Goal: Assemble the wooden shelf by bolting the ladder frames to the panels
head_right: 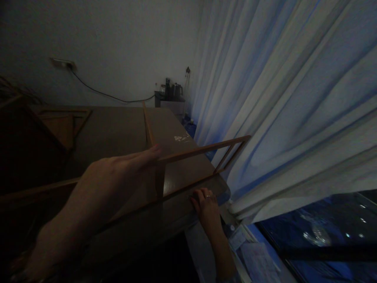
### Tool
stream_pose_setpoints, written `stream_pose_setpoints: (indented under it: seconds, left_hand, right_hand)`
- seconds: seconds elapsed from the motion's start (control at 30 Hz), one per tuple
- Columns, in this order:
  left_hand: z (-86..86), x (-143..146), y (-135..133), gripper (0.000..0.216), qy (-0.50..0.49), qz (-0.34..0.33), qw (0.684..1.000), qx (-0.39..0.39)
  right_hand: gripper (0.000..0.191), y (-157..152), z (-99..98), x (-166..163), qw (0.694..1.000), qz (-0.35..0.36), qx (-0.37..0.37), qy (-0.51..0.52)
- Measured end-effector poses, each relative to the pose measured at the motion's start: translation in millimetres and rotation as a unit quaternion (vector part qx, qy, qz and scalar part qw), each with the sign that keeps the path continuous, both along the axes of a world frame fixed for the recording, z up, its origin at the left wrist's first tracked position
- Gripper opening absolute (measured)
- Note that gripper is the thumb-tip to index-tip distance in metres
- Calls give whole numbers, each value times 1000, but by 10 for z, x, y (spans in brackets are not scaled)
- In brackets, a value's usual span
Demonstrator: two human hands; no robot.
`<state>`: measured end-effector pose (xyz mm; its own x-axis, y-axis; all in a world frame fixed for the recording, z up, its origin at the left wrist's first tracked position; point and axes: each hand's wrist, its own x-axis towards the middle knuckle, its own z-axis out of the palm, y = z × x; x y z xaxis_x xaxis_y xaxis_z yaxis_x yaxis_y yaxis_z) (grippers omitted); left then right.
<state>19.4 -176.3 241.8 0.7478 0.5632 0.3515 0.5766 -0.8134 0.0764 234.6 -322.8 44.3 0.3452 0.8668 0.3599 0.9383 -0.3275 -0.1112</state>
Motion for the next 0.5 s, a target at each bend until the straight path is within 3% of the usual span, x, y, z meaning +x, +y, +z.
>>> stream_pose_setpoints:
  seconds: [0.27,0.5]
  left_hand:
    - [-10,-6,-5,37,-22,-2,1000,-13]
    - [-19,4,-6,35,-34,-7,999,-2]
  right_hand:
    - [16,156,-137,89,981,52,-135,-133]
    - [20,254,-218,117,978,62,-153,-126]
